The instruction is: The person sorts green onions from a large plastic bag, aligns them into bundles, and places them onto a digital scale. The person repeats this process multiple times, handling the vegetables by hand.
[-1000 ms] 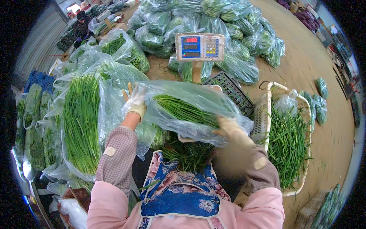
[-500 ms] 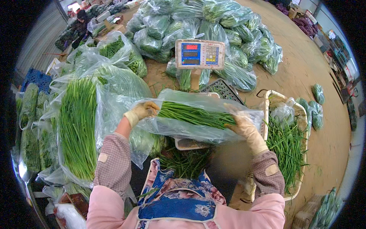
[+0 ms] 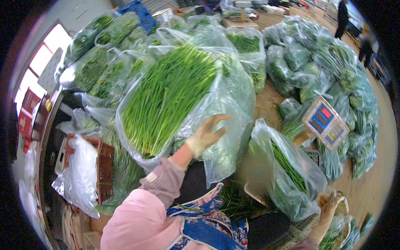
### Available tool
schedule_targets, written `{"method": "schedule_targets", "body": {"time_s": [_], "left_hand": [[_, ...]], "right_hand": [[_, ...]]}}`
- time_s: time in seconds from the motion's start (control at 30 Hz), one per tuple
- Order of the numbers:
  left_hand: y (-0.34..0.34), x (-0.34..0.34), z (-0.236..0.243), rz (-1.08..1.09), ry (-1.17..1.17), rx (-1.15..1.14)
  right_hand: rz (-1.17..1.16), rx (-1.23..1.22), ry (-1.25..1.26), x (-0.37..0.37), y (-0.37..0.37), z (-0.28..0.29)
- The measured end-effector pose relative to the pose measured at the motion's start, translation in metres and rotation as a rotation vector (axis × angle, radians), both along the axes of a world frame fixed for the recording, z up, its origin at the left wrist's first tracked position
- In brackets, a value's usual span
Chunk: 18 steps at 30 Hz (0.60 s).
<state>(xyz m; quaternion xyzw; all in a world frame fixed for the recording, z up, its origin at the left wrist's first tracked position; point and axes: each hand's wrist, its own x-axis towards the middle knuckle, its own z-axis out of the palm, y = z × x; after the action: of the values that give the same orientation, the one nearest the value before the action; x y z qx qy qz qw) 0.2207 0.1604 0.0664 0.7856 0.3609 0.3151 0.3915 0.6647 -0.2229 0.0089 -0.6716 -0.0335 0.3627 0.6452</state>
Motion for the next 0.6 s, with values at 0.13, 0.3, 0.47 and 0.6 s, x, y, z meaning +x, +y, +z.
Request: {"method": "schedule_targets", "body": {"time_s": [0.13,0.3,0.47,0.6], "left_hand": [[-0.008,-0.134,-0.014,0.408,-0.089,0.642],[-0.030,-0.298,-0.093,0.783,-0.219,0.212],[-0.089,-0.271,-0.075,0.519,0.301,0.236],[-0.115,-0.248,-0.058,0.368,0.520,0.393]], "right_hand": [[0.366,-0.096,-0.266,-0.067,0.035,0.028],[0.803,-0.417,-0.634,-0.202,0.124,0.097],[0.819,0.212,-1.179,-0.366,0.215,0.141],[1.432,0.531,-1.238,-0.472,0.285,0.085]]}}
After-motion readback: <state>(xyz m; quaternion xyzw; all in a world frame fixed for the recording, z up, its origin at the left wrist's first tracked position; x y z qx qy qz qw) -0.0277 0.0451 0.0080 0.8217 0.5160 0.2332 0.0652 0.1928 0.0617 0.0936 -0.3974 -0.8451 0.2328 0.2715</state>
